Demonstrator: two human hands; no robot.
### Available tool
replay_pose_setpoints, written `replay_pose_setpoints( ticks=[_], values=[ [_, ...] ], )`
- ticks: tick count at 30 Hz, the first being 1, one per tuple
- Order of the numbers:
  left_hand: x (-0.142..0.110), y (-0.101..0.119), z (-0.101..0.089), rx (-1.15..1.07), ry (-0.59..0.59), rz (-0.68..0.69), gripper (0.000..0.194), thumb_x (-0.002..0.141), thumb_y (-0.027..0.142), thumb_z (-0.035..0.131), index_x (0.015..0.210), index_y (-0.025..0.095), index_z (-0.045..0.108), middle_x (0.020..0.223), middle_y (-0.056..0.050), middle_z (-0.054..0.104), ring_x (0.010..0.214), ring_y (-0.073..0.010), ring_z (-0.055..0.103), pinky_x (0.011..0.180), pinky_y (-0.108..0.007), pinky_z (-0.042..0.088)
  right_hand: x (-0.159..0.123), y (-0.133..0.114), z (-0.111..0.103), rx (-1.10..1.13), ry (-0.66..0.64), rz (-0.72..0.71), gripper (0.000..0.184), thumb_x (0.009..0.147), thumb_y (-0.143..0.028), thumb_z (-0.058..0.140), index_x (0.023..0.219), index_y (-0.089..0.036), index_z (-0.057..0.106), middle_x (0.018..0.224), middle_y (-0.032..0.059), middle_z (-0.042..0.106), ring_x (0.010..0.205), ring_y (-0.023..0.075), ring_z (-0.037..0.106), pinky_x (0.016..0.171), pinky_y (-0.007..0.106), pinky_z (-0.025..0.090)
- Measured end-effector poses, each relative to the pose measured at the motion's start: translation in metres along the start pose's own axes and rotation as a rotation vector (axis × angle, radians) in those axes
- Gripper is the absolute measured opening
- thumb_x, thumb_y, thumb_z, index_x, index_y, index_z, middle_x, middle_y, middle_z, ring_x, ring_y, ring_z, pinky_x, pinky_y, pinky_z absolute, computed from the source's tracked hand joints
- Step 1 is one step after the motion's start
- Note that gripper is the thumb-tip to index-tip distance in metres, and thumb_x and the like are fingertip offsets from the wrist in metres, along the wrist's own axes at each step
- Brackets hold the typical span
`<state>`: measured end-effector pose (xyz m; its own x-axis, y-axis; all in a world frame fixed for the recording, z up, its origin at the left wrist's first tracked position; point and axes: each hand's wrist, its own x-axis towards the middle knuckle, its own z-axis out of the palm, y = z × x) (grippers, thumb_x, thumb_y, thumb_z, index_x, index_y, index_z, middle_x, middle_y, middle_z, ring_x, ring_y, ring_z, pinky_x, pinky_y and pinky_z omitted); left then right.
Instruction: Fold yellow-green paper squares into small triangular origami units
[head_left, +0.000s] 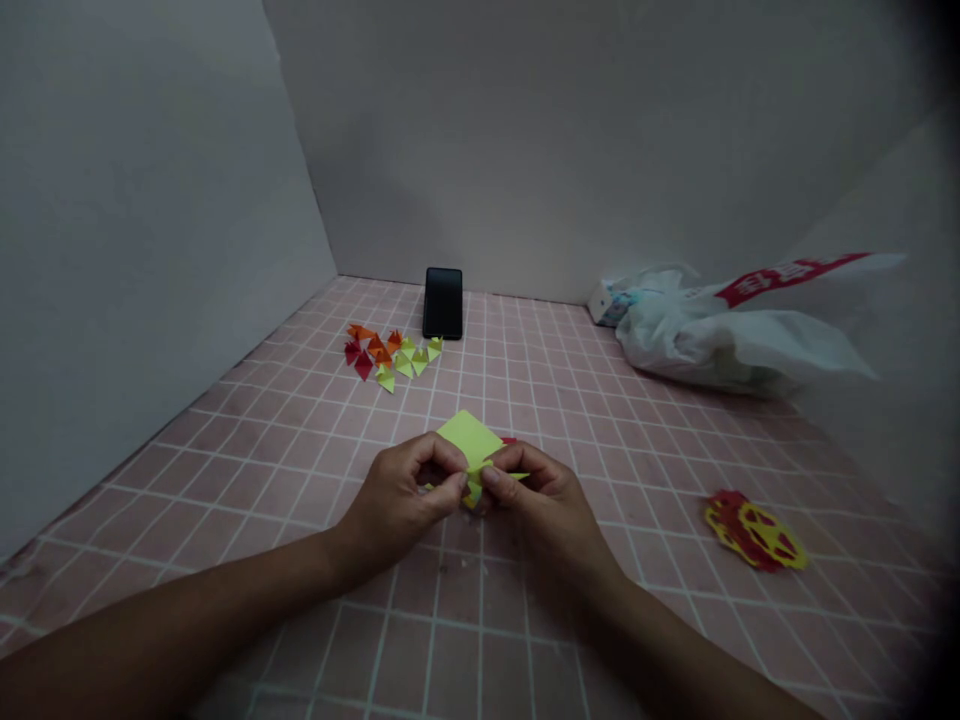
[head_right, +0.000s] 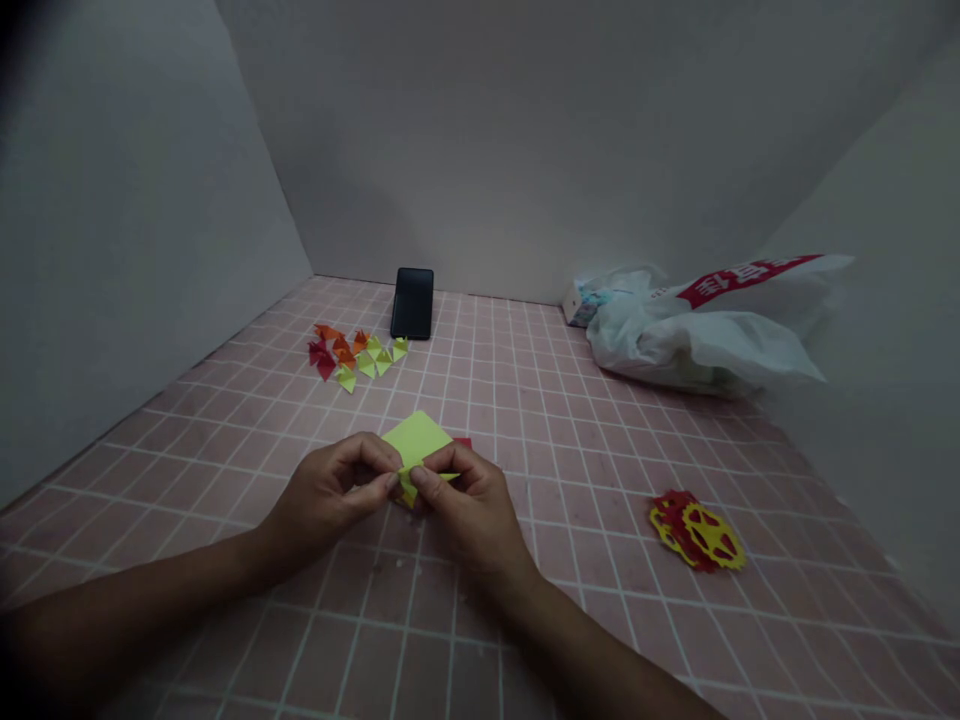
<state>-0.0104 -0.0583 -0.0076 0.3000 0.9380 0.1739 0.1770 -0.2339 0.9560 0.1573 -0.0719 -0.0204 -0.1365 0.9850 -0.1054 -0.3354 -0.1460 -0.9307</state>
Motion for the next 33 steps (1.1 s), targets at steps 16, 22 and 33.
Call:
replay_pose_setpoints(
  ticks=[16, 22, 33],
  values=[
    [0.001, 0.002, 0.0, -0.174, -0.115, -0.166, 0.018, 0.083, 0.03, 0.065, 0.072, 0.016, 0.061, 0.065, -0.001, 0.065, 0.062, -0.0124, 0.06, 0.061, -0.024, 0.049, -0.004, -0.003, 0.002, -0.069, -0.017, -0.033, 0.016, 0.077, -0.029, 0.072, 0.066, -0.02, 0.064, 0.069, 0.0007, 0.062, 0.066, 0.0152, 0.057, 0.064, 0.03, 0.043],
    [-0.002, 0.009, -0.001, -0.176, -0.107, -0.127, 0.016, 0.085, 0.027, 0.062, 0.074, 0.015, 0.063, 0.07, -0.003, 0.067, 0.067, -0.0139, 0.062, 0.065, -0.026, 0.049, -0.005, -0.003, 0.002, -0.087, -0.008, -0.061, 0.017, 0.078, -0.029, 0.071, 0.066, -0.02, 0.065, 0.066, 0.0009, 0.063, 0.064, 0.015, 0.057, 0.063, 0.03, 0.043],
    [0.004, 0.002, -0.006, -0.191, -0.166, -0.159, 0.02, 0.086, 0.033, 0.062, 0.079, 0.015, 0.062, 0.073, -0.001, 0.063, 0.068, -0.0126, 0.059, 0.065, -0.024, 0.047, 0.002, -0.002, -0.004, -0.033, -0.029, 0.031, 0.021, 0.074, -0.03, 0.076, 0.067, -0.018, 0.061, 0.064, -0.0012, 0.061, 0.059, 0.0116, 0.053, 0.058, 0.026, 0.039]
  ],
)
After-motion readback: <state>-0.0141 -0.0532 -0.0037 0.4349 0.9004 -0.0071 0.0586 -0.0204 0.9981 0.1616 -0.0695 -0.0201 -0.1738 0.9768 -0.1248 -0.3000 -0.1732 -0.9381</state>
